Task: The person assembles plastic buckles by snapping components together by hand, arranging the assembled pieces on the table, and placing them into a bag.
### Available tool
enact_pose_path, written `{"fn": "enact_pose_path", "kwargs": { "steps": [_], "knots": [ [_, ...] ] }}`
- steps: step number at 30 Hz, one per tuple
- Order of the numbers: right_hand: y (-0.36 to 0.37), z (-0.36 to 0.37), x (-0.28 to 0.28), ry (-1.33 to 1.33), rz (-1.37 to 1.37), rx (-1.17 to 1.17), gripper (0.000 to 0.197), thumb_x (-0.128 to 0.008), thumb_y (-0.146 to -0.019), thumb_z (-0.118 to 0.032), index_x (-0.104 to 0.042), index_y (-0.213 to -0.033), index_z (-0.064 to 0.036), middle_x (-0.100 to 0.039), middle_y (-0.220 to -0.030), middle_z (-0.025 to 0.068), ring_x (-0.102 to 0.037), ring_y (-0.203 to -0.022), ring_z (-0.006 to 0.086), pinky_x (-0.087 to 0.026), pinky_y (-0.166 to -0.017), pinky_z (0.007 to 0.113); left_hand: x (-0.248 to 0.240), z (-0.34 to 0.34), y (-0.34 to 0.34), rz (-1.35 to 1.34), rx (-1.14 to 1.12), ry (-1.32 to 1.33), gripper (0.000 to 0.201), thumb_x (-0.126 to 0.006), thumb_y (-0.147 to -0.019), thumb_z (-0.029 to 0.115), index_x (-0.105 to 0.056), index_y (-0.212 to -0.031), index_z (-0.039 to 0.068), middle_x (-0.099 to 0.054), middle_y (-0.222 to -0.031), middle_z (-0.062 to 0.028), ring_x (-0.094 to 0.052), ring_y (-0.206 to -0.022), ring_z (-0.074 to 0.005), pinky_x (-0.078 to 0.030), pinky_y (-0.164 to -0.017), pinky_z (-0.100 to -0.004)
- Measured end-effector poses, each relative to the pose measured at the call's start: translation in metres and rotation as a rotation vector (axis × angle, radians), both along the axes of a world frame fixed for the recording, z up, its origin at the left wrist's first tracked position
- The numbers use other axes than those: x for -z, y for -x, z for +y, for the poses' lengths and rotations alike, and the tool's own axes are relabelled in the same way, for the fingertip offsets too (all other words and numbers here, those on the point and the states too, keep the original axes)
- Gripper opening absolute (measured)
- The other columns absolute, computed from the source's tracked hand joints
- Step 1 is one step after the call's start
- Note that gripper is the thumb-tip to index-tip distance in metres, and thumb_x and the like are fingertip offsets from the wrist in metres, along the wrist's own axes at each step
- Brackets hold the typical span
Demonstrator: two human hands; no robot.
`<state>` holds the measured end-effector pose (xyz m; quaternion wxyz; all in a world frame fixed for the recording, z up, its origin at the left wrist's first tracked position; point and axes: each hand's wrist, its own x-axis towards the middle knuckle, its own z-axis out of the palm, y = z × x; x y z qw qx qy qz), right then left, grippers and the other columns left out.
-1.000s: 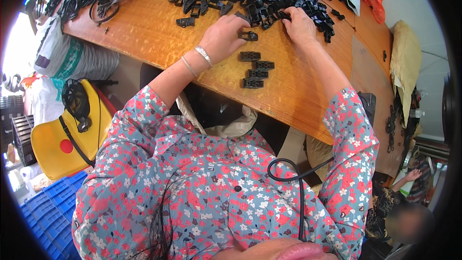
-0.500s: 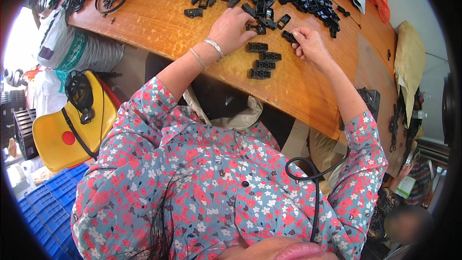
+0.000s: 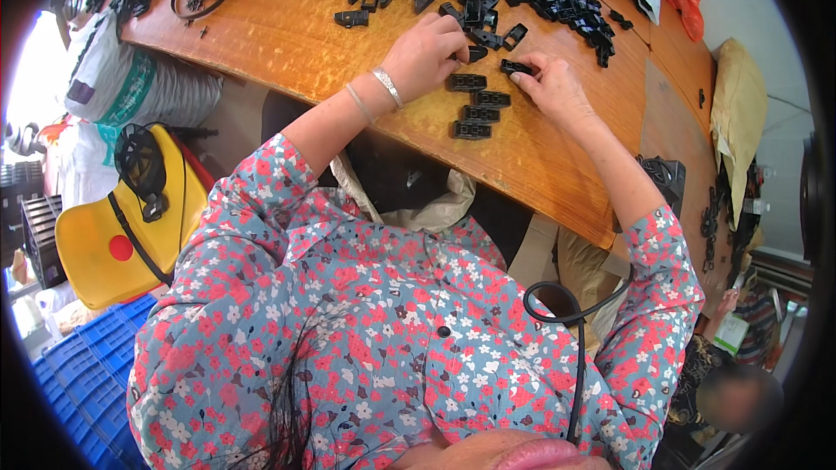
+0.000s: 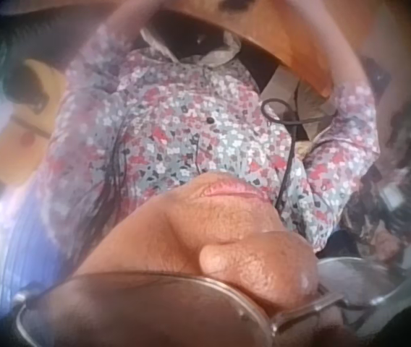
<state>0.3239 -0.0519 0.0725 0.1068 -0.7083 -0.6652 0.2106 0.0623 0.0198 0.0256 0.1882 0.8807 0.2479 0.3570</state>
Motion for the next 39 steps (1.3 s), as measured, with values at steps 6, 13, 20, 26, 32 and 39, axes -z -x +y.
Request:
{"fn": "enact_pose_path", "kwargs": {
  "steps": [6, 13, 20, 26, 32, 39],
  "knots": [
    [0.02, 0.003, -0.008, -0.117, 0.151, -0.053, 0.032, -0.078, -0.096, -0.023, -0.076, -0.121, -0.0035, -0.073, -0.112, 0.0184, -0.075, -0.092, 0.0299, -0.059, -0.084, 0.042, -0.001, -0.006, 0.008, -0.067, -0.025, 0.032, 0.026, -0.083, -0.08, 0.003, -0.07, -0.102, 0.006, -0.066, -0.107, -0.0108, -0.063, -0.108, -0.0348, -0.053, -0.095, -0.0436],
    [0.045, 0.009, 0.008, -0.28, 0.103, -0.223, 0.029, -0.079, -0.093, -0.021, -0.078, -0.119, -0.0074, -0.07, -0.11, 0.0139, -0.074, -0.091, 0.0316, -0.059, -0.081, 0.043, 0.006, -0.005, 0.007, 0.06, -0.121, 0.083, 0.032, -0.085, -0.082, 0.015, -0.072, -0.11, 0.005, -0.068, -0.106, -0.0124, -0.065, -0.106, -0.0357, -0.054, -0.093, -0.044],
    [0.045, 0.009, 0.018, -0.421, -0.056, -0.288, 0.027, -0.081, -0.091, -0.02, -0.08, -0.116, -0.0099, -0.068, -0.108, 0.0121, -0.072, -0.098, 0.0345, -0.06, -0.083, 0.045, 0.009, -0.004, 0.002, 0.077, -0.169, 0.085, 0.028, -0.084, -0.086, 0.023, -0.074, -0.106, 0.005, -0.069, -0.104, -0.0132, -0.067, -0.103, -0.0343, -0.055, -0.089, -0.0435],
    [0.048, 0.007, 0.008, -0.355, -0.072, -0.266, 0.03, -0.082, -0.09, -0.021, -0.081, -0.118, -0.0113, -0.068, -0.107, 0.013, -0.071, -0.098, 0.0352, -0.059, -0.083, 0.046, -0.008, -0.001, -0.004, 0.159, -0.213, 0.393, 0.031, -0.077, -0.095, 0.034, -0.075, -0.097, 0.003, -0.075, -0.094, -0.0132, -0.073, -0.088, -0.0307, -0.058, -0.079, -0.0413],
    [0.026, 0.025, 0.007, -0.135, 0.165, -0.213, 0.035, -0.085, -0.088, -0.026, -0.081, -0.117, -0.0077, -0.077, -0.1, 0.0168, -0.074, -0.091, 0.0312, -0.058, -0.08, 0.041, -0.019, 0.007, -0.018, 0.25, -0.232, 0.442, 0.028, -0.077, -0.092, 0.033, -0.075, -0.098, 0.006, -0.077, -0.092, -0.0111, -0.074, -0.087, -0.0287, -0.058, -0.079, -0.0411],
    [0.0, 0.011, 0.003, 0.074, 0.295, -0.171, 0.027, -0.079, -0.095, -0.018, -0.079, -0.116, -0.0002, -0.072, -0.079, 0.0043, -0.066, -0.07, 0.0095, -0.055, -0.068, 0.027, -0.016, 0.006, -0.018, 0.341, -0.11, 0.431, 0.026, -0.077, -0.092, 0.032, -0.076, -0.103, 0.008, -0.077, -0.091, -0.0093, -0.075, -0.088, -0.0288, -0.058, -0.079, -0.0413]
  ]
}}
